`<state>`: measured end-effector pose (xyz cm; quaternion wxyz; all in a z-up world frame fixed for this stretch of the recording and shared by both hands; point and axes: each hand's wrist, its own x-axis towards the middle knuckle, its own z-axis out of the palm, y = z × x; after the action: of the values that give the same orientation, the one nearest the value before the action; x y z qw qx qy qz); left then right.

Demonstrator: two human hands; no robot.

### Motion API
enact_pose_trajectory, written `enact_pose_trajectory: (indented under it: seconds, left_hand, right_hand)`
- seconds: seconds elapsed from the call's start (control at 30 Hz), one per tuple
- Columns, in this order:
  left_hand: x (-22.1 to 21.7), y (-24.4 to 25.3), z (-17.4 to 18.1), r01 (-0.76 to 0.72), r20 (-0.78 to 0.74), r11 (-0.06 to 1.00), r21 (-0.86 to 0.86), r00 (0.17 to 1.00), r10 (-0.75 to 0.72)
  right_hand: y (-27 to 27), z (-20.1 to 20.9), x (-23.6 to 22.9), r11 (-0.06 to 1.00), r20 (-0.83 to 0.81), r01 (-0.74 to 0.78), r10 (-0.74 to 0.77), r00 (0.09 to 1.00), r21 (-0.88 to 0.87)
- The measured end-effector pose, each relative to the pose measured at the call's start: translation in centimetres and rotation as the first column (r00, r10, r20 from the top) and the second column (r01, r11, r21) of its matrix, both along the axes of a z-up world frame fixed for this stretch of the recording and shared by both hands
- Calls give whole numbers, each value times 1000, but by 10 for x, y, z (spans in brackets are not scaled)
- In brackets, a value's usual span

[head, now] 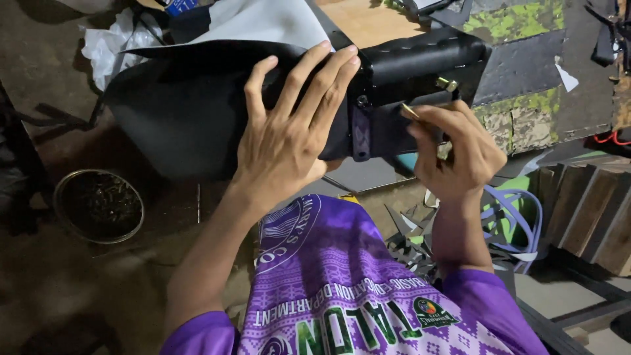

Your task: The person assembles a black upholstered chair by attaching a white fabric cover to the frame. They use a screwdriver to tighten screws into the chair's frame, securing the fabric in place. The person repeatedly adjusts the fabric and checks the alignment of the components.

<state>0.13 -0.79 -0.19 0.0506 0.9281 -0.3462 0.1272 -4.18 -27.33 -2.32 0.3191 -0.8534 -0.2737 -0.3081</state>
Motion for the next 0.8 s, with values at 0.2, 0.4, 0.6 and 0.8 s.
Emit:
enact_pose_trajectory:
  seconds: [0.2, 0.4, 0.6, 0.8]
  left_hand:
    - [-4, 0, 1, 0, -8, 1000, -23, 1000, 0]
    - [-5, -1, -6, -22, 89, 1000, 0, 996, 22]
    - [-5, 0, -10, -40, 201, 998, 55, 979, 28]
    - [-2, 7, -2, 14, 5, 1000, 10, 1000, -14]
  right_hand:
    - [17, 11, 19, 981, -2, -189, 189, 982, 41]
    - [30, 31, 22, 969, 14, -172, 178, 984, -175]
    - [40, 56, 14, 911, -110, -123, 87, 990, -393]
    - [51, 67, 29, 831, -152, -169, 103, 983, -530]
